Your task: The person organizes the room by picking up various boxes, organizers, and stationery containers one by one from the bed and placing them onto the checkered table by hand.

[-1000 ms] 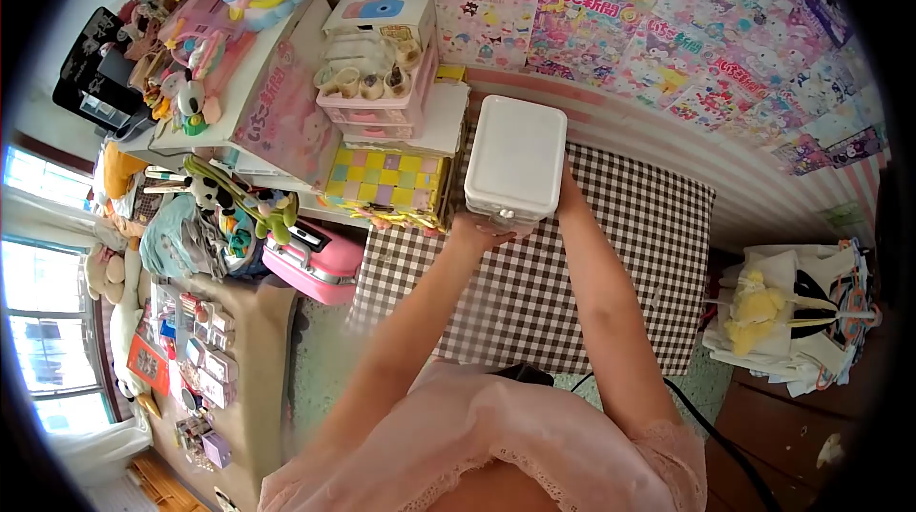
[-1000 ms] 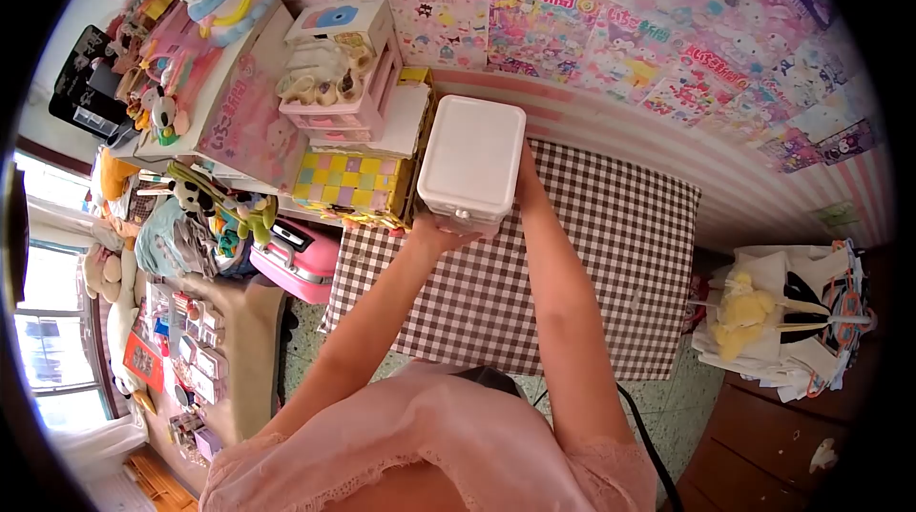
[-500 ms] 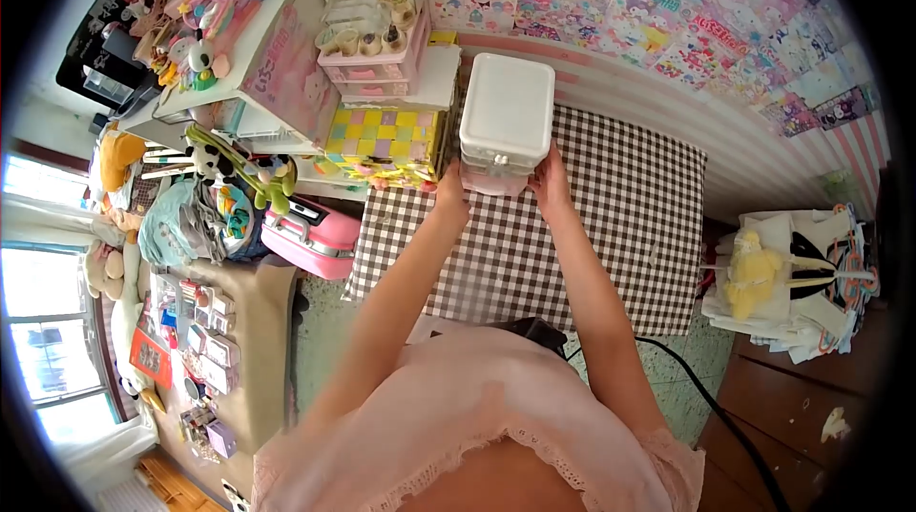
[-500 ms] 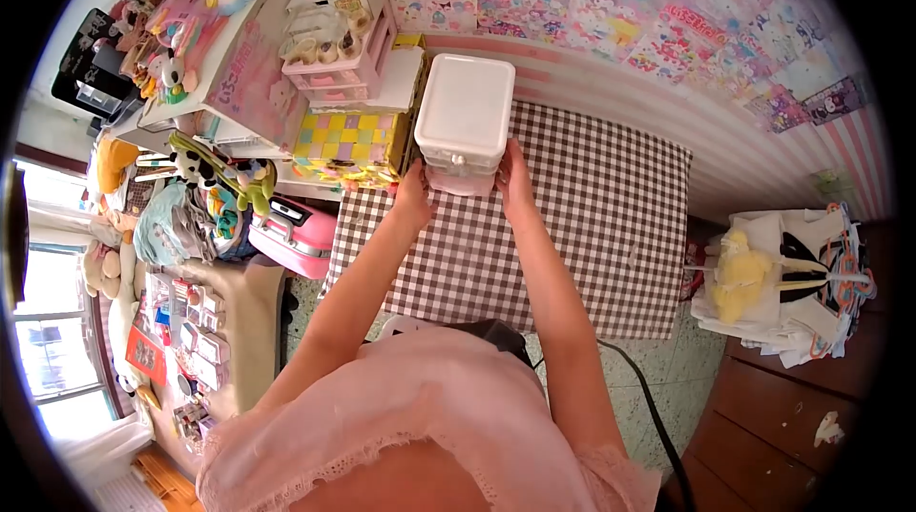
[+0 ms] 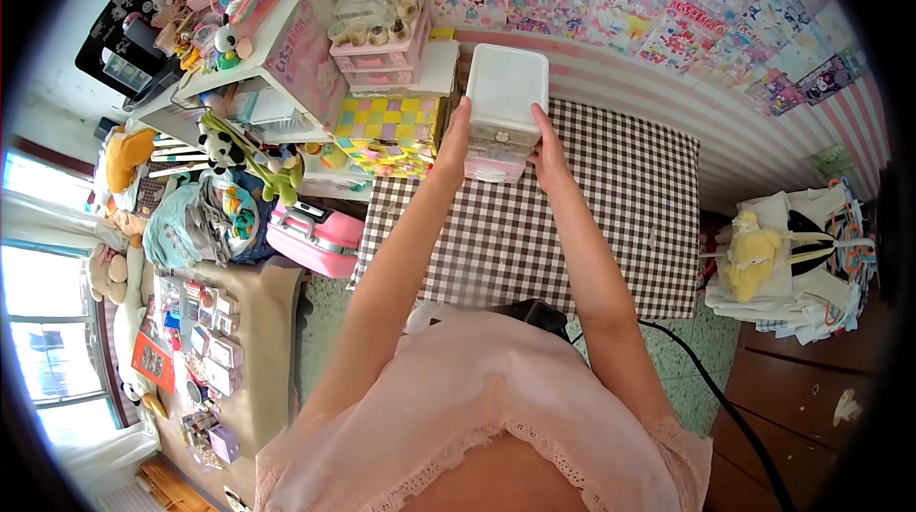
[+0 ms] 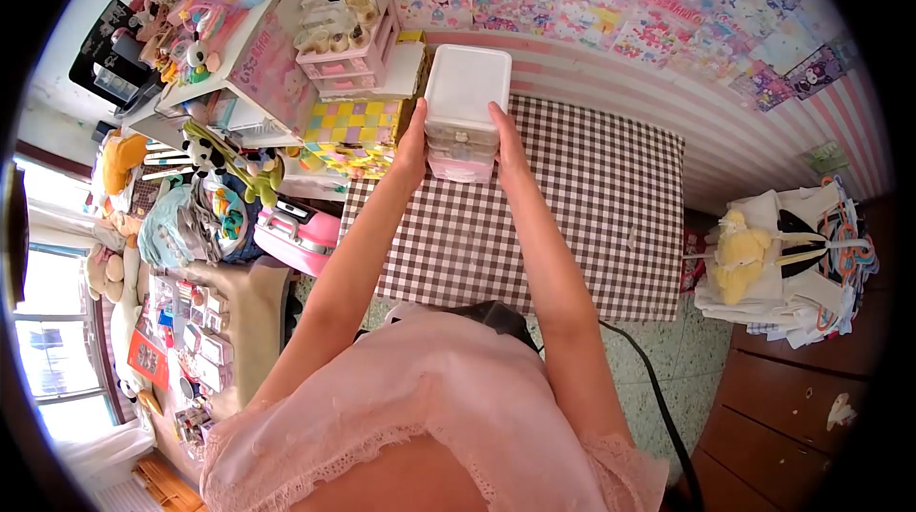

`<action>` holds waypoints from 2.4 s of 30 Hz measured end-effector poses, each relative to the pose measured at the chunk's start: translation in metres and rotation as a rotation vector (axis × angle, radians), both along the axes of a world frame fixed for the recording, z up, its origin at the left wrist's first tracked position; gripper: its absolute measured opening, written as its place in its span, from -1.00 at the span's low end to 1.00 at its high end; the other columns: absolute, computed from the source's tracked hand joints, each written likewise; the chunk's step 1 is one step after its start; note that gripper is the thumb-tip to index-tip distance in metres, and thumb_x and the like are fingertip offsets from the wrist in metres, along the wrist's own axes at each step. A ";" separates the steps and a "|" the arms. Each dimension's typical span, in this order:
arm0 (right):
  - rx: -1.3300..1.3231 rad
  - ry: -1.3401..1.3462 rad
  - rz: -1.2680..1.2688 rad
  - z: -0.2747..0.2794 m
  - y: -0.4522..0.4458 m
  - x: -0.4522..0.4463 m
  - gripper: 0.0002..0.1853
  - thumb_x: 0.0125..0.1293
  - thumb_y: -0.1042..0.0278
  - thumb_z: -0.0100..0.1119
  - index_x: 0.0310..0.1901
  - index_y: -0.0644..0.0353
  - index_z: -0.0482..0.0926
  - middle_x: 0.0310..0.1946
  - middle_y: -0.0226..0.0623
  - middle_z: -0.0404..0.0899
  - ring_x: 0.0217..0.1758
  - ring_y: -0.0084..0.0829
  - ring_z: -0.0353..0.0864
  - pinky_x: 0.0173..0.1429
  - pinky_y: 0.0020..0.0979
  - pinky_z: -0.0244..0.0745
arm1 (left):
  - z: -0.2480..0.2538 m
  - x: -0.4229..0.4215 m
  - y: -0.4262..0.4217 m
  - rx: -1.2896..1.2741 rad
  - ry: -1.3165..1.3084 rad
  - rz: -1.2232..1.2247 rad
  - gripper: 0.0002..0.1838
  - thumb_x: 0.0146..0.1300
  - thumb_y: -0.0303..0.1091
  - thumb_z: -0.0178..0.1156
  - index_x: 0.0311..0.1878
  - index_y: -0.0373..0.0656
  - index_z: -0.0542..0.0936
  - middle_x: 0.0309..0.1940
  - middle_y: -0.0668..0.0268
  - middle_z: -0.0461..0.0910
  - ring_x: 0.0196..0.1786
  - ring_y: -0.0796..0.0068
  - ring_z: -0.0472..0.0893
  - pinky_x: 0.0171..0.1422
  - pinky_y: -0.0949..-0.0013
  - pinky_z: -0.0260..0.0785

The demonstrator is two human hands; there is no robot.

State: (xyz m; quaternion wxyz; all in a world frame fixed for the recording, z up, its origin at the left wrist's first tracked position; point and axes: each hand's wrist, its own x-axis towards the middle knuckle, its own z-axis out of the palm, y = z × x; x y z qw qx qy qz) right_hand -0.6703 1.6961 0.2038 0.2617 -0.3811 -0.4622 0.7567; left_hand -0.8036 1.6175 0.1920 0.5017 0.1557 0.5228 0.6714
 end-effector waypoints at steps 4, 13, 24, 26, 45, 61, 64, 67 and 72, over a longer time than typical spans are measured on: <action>0.007 0.083 -0.078 -0.003 0.006 0.016 -0.14 -0.03 -0.29 0.05 0.21 0.14 0.12 0.16 -0.22 0.16 0.20 -0.27 0.13 0.22 -0.22 -0.02 | 0.030 0.019 -0.006 0.046 0.140 -0.035 -0.26 0.18 0.20 -0.18 0.25 -0.18 0.10 0.20 0.17 0.16 0.24 0.31 0.15 0.29 0.29 -0.05; -0.023 -0.074 -0.278 -0.031 0.023 0.129 -0.27 0.01 -0.19 0.03 0.15 0.11 0.20 0.13 -0.29 0.24 0.18 -0.31 0.16 0.17 -0.16 -0.01 | -0.016 0.113 0.019 -0.028 0.061 -0.308 -0.18 0.14 0.24 -0.15 0.31 -0.06 -0.12 0.27 0.10 -0.03 0.33 0.15 -0.07 0.33 0.06 -0.23; -0.108 0.037 -0.348 -0.091 0.008 0.158 -0.36 0.07 -0.03 0.04 0.11 0.23 0.23 0.10 -0.29 0.25 0.16 -0.36 0.19 0.23 -0.26 -0.01 | -0.065 0.131 0.012 -0.175 -0.008 -0.323 -0.22 0.10 0.04 0.05 0.25 -0.16 -0.02 0.10 0.10 0.21 0.15 0.23 0.23 0.18 0.20 0.08; 0.189 -0.209 -0.442 -0.080 0.016 0.145 -0.37 0.08 0.01 0.06 0.10 0.27 0.23 0.10 -0.21 0.25 0.16 -0.34 0.20 0.21 -0.27 0.05 | -0.073 0.123 0.007 -0.297 -0.074 -0.266 -0.25 0.11 0.05 0.04 0.25 -0.11 -0.01 0.12 0.13 0.19 0.14 0.24 0.24 0.14 0.19 0.12; 0.217 -0.217 -0.223 -0.126 -0.008 -0.014 -0.41 0.17 -0.05 -0.02 0.01 0.37 0.33 -0.09 -0.04 0.44 -0.01 -0.26 0.41 0.05 -0.38 0.26 | -0.112 0.015 -0.003 -0.273 -0.329 0.176 -0.38 0.15 -0.02 0.06 0.20 0.01 0.07 0.15 0.21 0.07 0.10 0.12 0.26 0.12 0.08 0.17; 0.191 -0.279 -0.175 -0.124 0.046 -0.073 -0.45 0.17 0.00 0.01 -0.02 0.38 0.35 -0.11 -0.08 0.44 -0.07 -0.27 0.43 0.03 -0.39 0.26 | -0.108 -0.005 0.042 -0.244 -0.289 0.360 -0.45 0.23 -0.09 -0.04 0.25 0.11 0.06 0.17 0.44 0.15 0.21 0.38 0.20 0.03 0.25 0.15; 0.404 -0.706 -0.062 -0.104 0.038 -0.066 -0.44 0.15 0.04 0.03 0.03 0.38 0.30 -0.04 0.00 0.37 0.02 -0.16 0.37 0.08 -0.34 0.24 | -0.108 -0.005 0.031 -0.257 -0.424 0.331 -0.47 0.25 -0.15 -0.06 0.25 0.00 0.07 0.22 0.34 0.07 0.24 0.30 0.16 0.18 0.17 0.07; 0.851 -0.587 -0.131 -0.063 0.021 -0.038 -0.42 0.12 0.11 0.09 0.08 0.32 0.24 0.04 0.04 0.28 0.09 -0.12 0.30 0.12 -0.30 0.22 | -0.096 0.011 0.022 -0.356 -0.414 0.228 -0.44 0.23 -0.13 -0.06 0.25 -0.07 0.09 0.19 0.31 0.12 0.19 0.31 0.22 0.14 0.20 0.12; 0.854 -0.539 -0.434 -0.031 0.033 0.073 -0.41 0.10 0.17 0.13 0.10 0.31 0.21 0.06 -0.02 0.26 0.14 -0.14 0.23 0.20 -0.28 0.15 | -0.051 0.079 0.015 -0.210 -0.086 -0.203 -0.19 0.08 0.07 0.06 0.28 -0.19 0.01 0.26 0.16 0.04 0.26 0.18 0.11 0.26 0.16 -0.01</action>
